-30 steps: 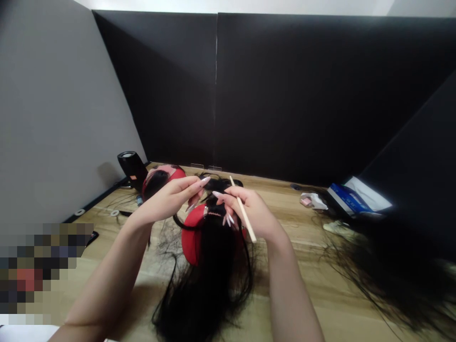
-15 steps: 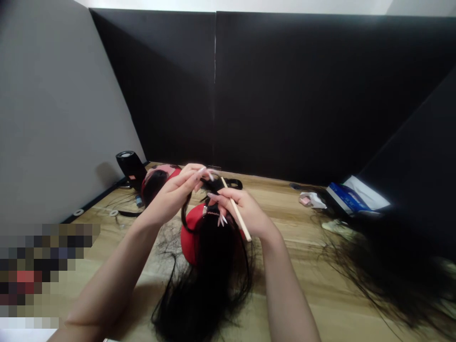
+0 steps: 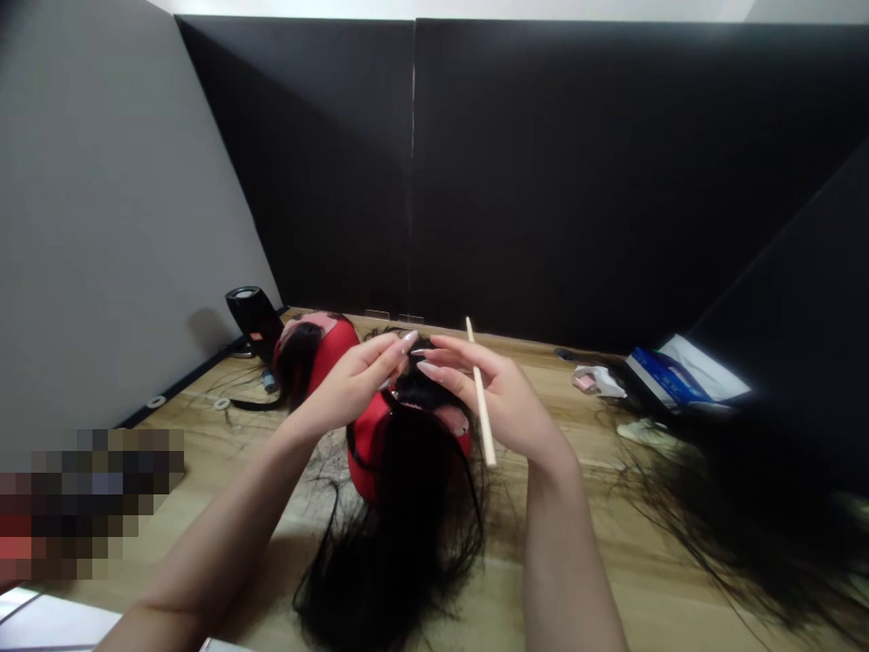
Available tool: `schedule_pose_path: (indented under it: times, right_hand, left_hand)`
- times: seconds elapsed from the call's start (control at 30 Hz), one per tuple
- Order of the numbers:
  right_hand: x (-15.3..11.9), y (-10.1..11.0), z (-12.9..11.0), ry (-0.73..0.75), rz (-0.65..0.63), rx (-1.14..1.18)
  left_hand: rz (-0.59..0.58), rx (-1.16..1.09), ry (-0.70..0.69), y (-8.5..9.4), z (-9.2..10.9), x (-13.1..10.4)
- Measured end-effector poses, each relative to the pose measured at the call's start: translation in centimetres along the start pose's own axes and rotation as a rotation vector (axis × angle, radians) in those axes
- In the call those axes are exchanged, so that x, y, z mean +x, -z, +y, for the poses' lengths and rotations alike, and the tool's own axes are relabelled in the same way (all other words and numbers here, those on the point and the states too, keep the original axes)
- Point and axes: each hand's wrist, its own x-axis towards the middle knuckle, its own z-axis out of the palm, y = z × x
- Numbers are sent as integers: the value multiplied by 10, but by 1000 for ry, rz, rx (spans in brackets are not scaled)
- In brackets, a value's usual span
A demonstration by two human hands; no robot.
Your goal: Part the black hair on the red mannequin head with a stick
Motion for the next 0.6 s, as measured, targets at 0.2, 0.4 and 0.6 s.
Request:
schedule_pose_path:
  times: [0.2,0.4,0.6]
  right_hand:
    - [2,-13,-1,48,28,-186]
    - [1,-21,5,126,32,-176]
    - [5,-28,12,166,104,-84]
  left_hand:
    - [-73,-72,26,-4,-2,-1]
    - [-120,-72,66,-3,-4,-2]
    - [-125,-150,62,3,-3,-3]
